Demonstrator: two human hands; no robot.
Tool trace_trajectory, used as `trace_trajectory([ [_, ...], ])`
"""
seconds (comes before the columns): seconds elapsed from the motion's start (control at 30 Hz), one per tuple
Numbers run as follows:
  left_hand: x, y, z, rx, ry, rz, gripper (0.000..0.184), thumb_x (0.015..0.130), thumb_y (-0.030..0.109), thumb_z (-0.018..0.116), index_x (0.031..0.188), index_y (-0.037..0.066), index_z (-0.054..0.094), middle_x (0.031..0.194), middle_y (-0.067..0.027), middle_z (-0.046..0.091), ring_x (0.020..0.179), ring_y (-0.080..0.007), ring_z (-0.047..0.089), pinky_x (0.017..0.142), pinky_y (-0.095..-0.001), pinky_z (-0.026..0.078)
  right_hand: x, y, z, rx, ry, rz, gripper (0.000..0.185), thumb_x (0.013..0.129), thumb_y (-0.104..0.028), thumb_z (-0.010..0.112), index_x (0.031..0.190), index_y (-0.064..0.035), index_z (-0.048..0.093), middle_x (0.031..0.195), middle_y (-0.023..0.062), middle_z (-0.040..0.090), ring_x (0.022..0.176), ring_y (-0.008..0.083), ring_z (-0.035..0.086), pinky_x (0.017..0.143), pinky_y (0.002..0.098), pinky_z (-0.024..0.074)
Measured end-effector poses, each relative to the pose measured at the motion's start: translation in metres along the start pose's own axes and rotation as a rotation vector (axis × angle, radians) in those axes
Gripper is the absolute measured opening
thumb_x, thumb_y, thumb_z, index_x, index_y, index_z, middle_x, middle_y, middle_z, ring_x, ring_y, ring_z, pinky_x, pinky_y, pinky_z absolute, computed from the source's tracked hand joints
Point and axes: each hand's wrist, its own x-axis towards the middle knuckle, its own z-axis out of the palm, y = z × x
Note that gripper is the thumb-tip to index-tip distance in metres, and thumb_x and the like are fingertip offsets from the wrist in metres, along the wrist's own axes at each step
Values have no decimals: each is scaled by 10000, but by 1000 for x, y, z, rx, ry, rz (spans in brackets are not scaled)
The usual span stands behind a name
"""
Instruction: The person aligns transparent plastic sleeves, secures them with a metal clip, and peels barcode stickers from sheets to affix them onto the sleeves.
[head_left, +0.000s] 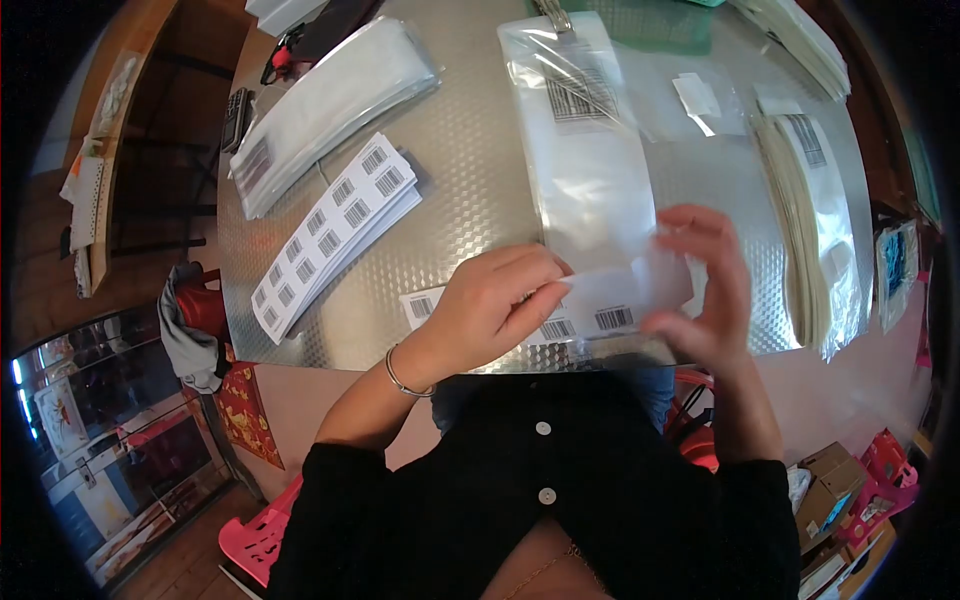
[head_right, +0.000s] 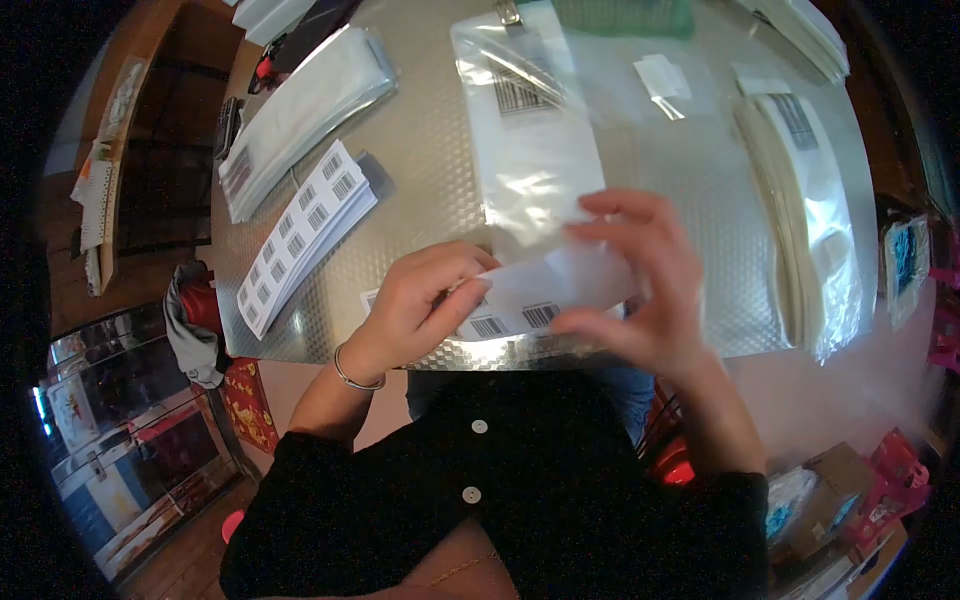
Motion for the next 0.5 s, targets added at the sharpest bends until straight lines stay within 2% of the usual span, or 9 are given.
trace_trajectory([
  [0.03, 0, 3, 1, -56, 24, -76, 87, 881, 91, 586, 841, 14, 576, 840, -90, 634, 698, -258, 592, 634, -321, 466, -2, -8, 6, -52, -9, -63, 559, 571, -279, 859, 1053, -70, 670, 1163, 118, 578, 1052, 287, 548, 898, 371, 436],
  [0.13, 0, 4, 2, -198, 12, -91, 116, 912, 95, 545, 840, 4, 553, 810, -101, 620, 659, -202, 556, 614, -298, 441, -7, -13, 17, -289, -37, -147, 557, 581, -360, 856, 1023, -75, 670, 1169, 157, 551, 1107, 341, 512, 911, 431, 420],
  [0.17, -1, 4, 2, -271, 0, -98, 121, 914, 99, 535, 838, 5, 545, 789, -95, 606, 649, -181, 531, 605, -294, 430, -8, -14, 19, -300, -9, -98, 521, 568, -297, 858, 1020, -104, 687, 1201, 146, 547, 1128, 342, 505, 930, 448, 417],
  [0.27, -5, 5, 0, -415, -34, -124, 137, 923, 113, 507, 835, 9, 519, 736, -75, 560, 627, -128, 463, 580, -282, 398, -7, -9, 21, -339, 18, -119, 527, 559, -301, 856, 1024, -114, 693, 1232, 143, 543, 1147, 349, 498, 943, 456, 412],
  [0.37, -7, 6, -5, -447, -77, -157, 155, 934, 133, 484, 834, 15, 500, 712, -53, 509, 624, -107, 421, 569, -272, 376, -5, -8, 23, -261, -11, -60, 495, 567, -278, 853, 1011, -119, 701, 1242, 136, 549, 1158, 344, 494, 944, 455, 414],
  [0.5, -10, 4, -3, -532, -113, -173, 177, 949, 157, 468, 842, 19, 496, 710, -36, 467, 635, -100, 410, 579, -262, 369, -3, -6, 27, -187, 9, -6, 408, 568, -205, 847, 955, -143, 734, 1152, 65, 608, 1097, 272, 529, 923, 404, 418],
])
